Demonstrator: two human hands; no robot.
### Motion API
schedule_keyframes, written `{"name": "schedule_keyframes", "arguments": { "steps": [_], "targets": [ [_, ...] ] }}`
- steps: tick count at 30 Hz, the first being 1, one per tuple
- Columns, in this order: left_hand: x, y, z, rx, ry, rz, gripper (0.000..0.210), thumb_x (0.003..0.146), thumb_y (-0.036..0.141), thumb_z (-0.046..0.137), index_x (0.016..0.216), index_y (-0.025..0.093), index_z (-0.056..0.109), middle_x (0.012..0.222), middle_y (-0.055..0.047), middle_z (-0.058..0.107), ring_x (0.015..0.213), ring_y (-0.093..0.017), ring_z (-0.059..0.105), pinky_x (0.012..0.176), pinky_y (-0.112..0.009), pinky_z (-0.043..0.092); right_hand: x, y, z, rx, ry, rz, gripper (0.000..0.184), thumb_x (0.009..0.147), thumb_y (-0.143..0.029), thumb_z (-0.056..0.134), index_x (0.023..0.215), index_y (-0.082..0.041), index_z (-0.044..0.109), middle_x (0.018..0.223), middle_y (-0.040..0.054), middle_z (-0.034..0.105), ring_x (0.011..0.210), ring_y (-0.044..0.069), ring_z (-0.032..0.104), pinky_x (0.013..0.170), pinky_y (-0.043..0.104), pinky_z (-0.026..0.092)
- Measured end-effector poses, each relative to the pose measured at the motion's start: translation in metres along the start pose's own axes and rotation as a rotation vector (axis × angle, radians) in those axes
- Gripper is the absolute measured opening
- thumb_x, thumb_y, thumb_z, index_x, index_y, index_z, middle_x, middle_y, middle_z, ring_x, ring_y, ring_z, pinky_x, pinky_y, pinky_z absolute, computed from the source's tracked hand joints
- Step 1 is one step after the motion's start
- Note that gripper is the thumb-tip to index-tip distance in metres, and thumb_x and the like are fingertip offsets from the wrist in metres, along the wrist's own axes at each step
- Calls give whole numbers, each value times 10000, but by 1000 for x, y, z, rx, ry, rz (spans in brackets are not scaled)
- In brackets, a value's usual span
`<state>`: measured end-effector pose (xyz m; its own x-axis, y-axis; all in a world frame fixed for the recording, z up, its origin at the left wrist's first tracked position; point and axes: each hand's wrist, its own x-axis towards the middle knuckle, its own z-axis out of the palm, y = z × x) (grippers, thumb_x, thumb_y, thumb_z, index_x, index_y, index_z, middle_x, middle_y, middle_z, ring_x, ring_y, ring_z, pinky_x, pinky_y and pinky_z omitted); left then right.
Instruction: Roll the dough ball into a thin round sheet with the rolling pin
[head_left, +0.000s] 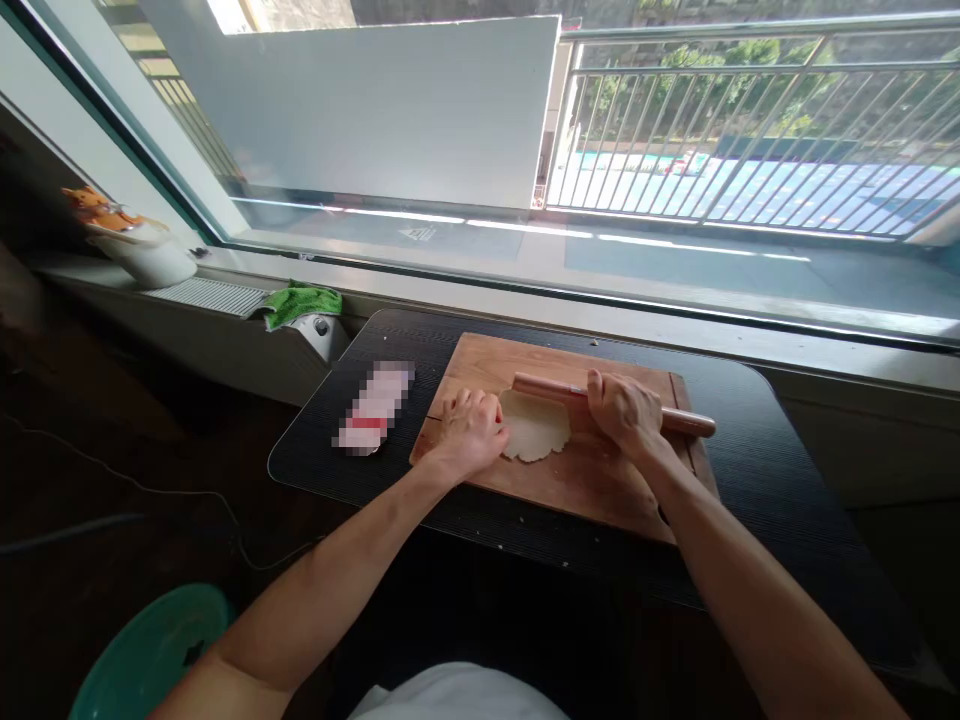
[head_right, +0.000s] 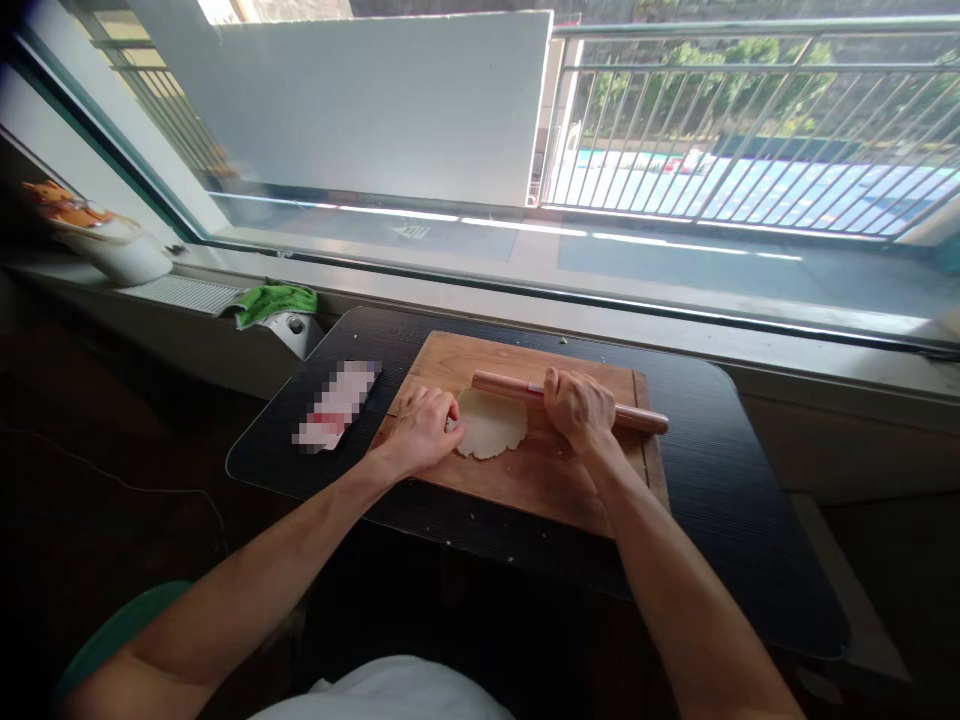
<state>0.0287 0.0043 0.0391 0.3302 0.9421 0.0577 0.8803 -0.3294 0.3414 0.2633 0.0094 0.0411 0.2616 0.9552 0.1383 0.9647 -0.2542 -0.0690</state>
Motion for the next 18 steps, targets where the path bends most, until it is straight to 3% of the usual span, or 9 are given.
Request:
{"name": "schedule_keyframes", "arguments": {
  "steps": [3,8,10,12,15,18],
  "targets": [
    [3,4,1,-86,-17,32,165,788,85,644,873,209,576,926,-53,662,945,-242,615,884,-384,469,10,8,-9,27,-57,130,618,1053,-442,251,983,-165,798,1021,165,780,1011,272,709,909,360,470],
    [6,7,6,-255,3,101,314,765,-30,544,963,212,561,994,-34,653,865,-165,637,790,-282,499,0,29,-22,37,-89,215,639,1051,-426,219,1078,-143,791,1121,184,762,1116,299,685,978,400,469],
    [9,9,5,-235,-1,72,261,809,33,577,1001,208,575,1046,-50,663,910,-169,650,798,-274,502,-7,37,-20,41,-106,244,626,1048,-433,232,1109,-143,784,1150,188,755,1123,302,689,982,406,476],
    [12,11,2,-127,-6,-2,137,882,229,627,1013,199,599,1075,-82,681,987,-213,660,850,-311,501,-11,45,-18,36,-118,273,616,1046,-438,245,1118,-147,782,1156,188,753,1122,297,694,986,406,480],
    [18,14,-5,61,-84,-66,373,880,550,622,928,182,647,1028,-131,713,1050,-309,665,908,-393,487,-12,54,-16,26,-127,335,596,1043,-411,248,1141,-147,773,1146,183,758,1104,291,704,985,408,489],
    [23,20,-7,108,-173,-22,362,854,535,646,885,175,671,1033,-141,726,1048,-327,675,901,-402,496,-11,61,-15,35,-114,359,578,1038,-387,246,1189,-147,750,1099,182,768,1051,292,720,953,417,510]
  ]
}}
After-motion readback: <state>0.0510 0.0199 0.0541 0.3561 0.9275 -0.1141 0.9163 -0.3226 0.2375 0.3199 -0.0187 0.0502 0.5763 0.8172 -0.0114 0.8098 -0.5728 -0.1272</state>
